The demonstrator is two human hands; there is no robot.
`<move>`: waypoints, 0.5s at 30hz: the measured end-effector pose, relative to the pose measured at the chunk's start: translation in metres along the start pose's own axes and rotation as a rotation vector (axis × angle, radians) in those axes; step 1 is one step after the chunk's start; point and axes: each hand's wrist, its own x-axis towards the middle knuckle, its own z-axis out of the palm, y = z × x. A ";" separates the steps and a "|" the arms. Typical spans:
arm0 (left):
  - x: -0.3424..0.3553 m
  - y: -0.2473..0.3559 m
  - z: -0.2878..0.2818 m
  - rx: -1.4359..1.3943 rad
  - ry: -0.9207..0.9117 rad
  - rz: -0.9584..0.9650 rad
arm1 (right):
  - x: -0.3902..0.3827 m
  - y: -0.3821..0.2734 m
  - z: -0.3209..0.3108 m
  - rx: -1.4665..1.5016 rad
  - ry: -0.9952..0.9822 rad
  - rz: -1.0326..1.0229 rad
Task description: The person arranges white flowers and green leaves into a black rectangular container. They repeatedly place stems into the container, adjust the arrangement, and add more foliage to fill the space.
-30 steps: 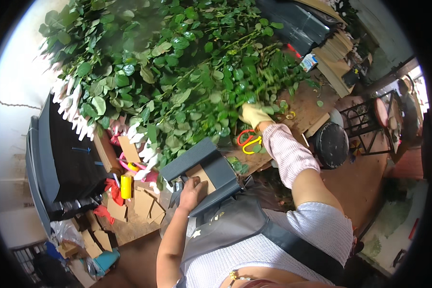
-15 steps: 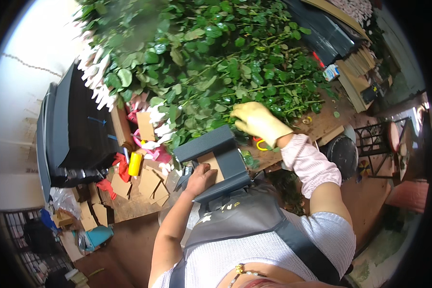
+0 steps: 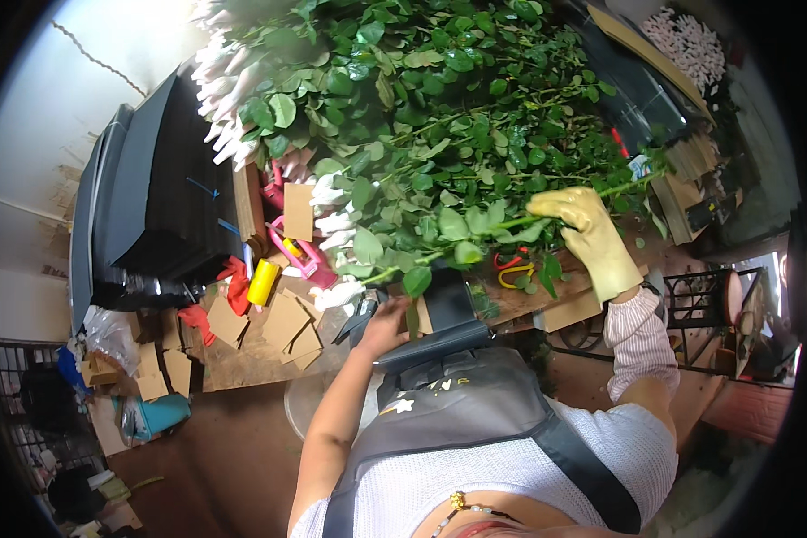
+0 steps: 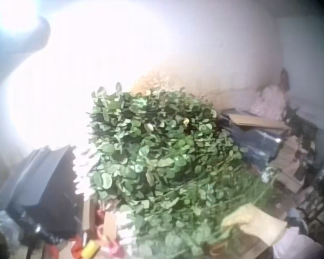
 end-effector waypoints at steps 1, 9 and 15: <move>0.010 0.010 -0.011 -0.116 -0.063 -0.097 | -0.021 0.019 -0.001 0.151 -0.094 0.073; 0.013 0.042 -0.044 -0.250 -0.048 -0.149 | -0.151 0.095 0.066 -0.001 -0.452 0.295; 0.006 0.030 -0.034 -0.148 -0.115 -0.099 | -0.060 0.066 0.077 -0.381 -0.650 0.273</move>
